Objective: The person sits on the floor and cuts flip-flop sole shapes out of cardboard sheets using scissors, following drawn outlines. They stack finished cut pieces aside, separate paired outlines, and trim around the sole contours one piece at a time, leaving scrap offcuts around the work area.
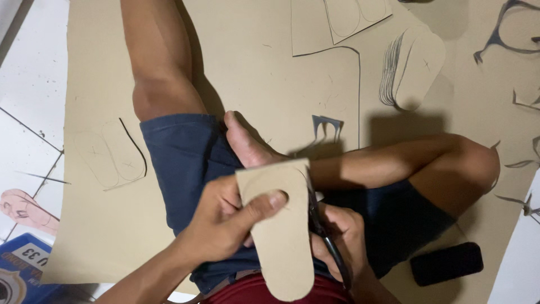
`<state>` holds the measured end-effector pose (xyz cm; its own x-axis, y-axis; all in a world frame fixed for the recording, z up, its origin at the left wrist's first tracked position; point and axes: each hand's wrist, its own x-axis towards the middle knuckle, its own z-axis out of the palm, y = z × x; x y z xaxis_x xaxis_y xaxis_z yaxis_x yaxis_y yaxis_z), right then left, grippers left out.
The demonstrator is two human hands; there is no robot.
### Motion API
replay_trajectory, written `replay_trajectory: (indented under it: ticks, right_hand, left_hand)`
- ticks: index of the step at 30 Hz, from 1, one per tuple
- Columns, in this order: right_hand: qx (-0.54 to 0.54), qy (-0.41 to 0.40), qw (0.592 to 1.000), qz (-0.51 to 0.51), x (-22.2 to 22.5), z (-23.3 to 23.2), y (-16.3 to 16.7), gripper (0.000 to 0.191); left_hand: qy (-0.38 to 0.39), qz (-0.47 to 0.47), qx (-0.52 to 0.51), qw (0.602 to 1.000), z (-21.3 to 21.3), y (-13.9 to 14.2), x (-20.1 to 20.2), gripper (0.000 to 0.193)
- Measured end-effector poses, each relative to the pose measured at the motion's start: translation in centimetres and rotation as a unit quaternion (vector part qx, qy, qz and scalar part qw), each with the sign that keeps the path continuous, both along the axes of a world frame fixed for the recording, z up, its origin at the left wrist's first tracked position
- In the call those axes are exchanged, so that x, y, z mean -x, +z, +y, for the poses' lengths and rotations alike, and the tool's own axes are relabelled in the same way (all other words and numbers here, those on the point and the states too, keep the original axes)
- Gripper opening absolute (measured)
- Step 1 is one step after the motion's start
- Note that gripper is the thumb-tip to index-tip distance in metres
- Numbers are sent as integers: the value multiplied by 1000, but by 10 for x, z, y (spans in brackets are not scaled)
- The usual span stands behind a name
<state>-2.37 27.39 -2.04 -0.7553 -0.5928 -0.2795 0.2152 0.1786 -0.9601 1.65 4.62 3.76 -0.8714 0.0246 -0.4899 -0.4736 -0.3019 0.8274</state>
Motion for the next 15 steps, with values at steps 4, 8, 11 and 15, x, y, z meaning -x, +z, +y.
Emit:
replay_trajectory:
  ticks: [4, 8, 11, 15]
  right_hand:
    - [51, -14, 998, -35, 3, -8, 5, 44]
    - [-19, 14, 999, -34, 2, -9, 8, 39]
    - [20, 14, 993, -118, 1, -11, 8, 38]
    - [32, 3, 991, -133, 1, -17, 6, 40]
  left_hand:
    - [-20, 21, -37, 999, 1, -2, -4, 33]
    - [-7, -8, -68, 998, -10, -8, -3, 30]
    - [-5, -25, -118, 993, -19, -13, -3, 29]
    - [-46, -17, -115, 992, -19, -17, -4, 28]
